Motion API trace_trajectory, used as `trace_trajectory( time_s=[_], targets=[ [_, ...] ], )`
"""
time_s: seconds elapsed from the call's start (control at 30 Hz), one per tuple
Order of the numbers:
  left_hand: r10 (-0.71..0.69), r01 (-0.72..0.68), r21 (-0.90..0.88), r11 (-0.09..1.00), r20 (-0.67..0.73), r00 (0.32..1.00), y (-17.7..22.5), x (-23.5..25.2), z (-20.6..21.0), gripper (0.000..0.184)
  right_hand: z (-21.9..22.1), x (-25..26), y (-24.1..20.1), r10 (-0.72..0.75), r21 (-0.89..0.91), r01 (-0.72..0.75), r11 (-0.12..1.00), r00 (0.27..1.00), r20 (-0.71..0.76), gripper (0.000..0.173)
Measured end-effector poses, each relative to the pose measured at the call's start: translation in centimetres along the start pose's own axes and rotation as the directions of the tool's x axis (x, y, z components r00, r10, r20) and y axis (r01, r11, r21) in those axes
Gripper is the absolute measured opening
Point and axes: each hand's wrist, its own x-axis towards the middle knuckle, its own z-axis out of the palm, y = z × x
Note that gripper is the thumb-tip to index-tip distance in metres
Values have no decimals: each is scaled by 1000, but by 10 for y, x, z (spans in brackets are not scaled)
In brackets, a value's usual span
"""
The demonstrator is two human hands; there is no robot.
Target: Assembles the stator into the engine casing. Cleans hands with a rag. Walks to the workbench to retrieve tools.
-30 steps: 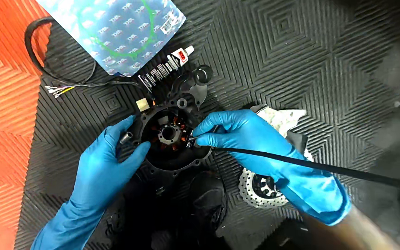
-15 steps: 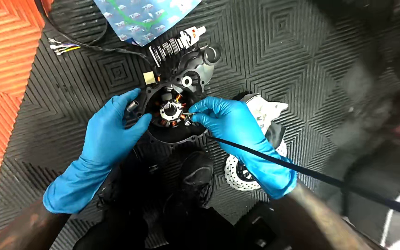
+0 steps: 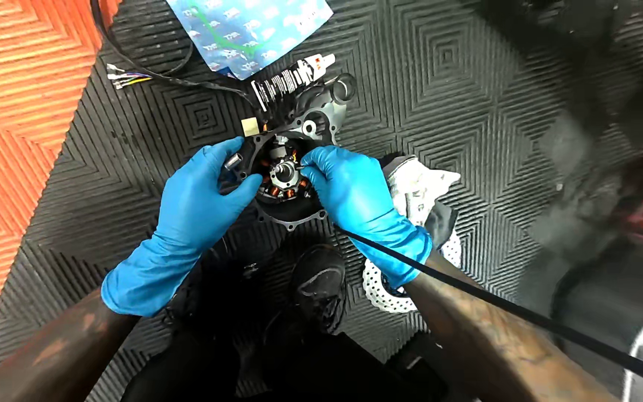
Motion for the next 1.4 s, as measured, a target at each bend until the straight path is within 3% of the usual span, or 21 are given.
trace_trajectory(
  time_s=[0.3, 0.47, 0.63, 0.8, 0.9, 1.0, 1.17, 1.4],
  targets=[
    [1, -1, 7, 1000, 5, 1000, 0, 0, 1, 55, -6, 5, 3, -8, 9, 7, 1000, 996, 85, 12],
    [12, -12, 17, 1000, -13, 1000, 3, -2, 3, 55, 2, 4, 4, -67, -43, 69, 997, 997, 48, 12],
    [4, -4, 18, 1000, 2, 1000, 6, 0, 1, 57, 2, 5, 2, -21, -108, 20, 994, 1000, -3, 13],
    [3, -3, 12, 1000, -7, 1000, 5, -3, 3, 55, -1, 10, 19, -174, -40, 176, 984, 984, 39, 14],
    [-3, 3, 8, 1000, -11, 1000, 7, -2, 3, 56, -28, 11, 31, -70, 66, 63, 996, 992, 105, 15],
    [-12, 12, 15, 1000, -11, 1000, 7, -4, 4, 57, -39, 0, 25, 90, 6, -94, 996, 970, 225, 10],
    [-16, 17, 23, 1000, -17, 1000, 12, -3, 4, 57, -16, -7, 4, 151, -238, -88, 967, 953, 263, 21],
    [-33, 34, 30, 999, -31, 999, 17, -5, 6, 55, -4, 1, -15, 224, -403, -111, 909, 943, 245, 9]
  ],
)
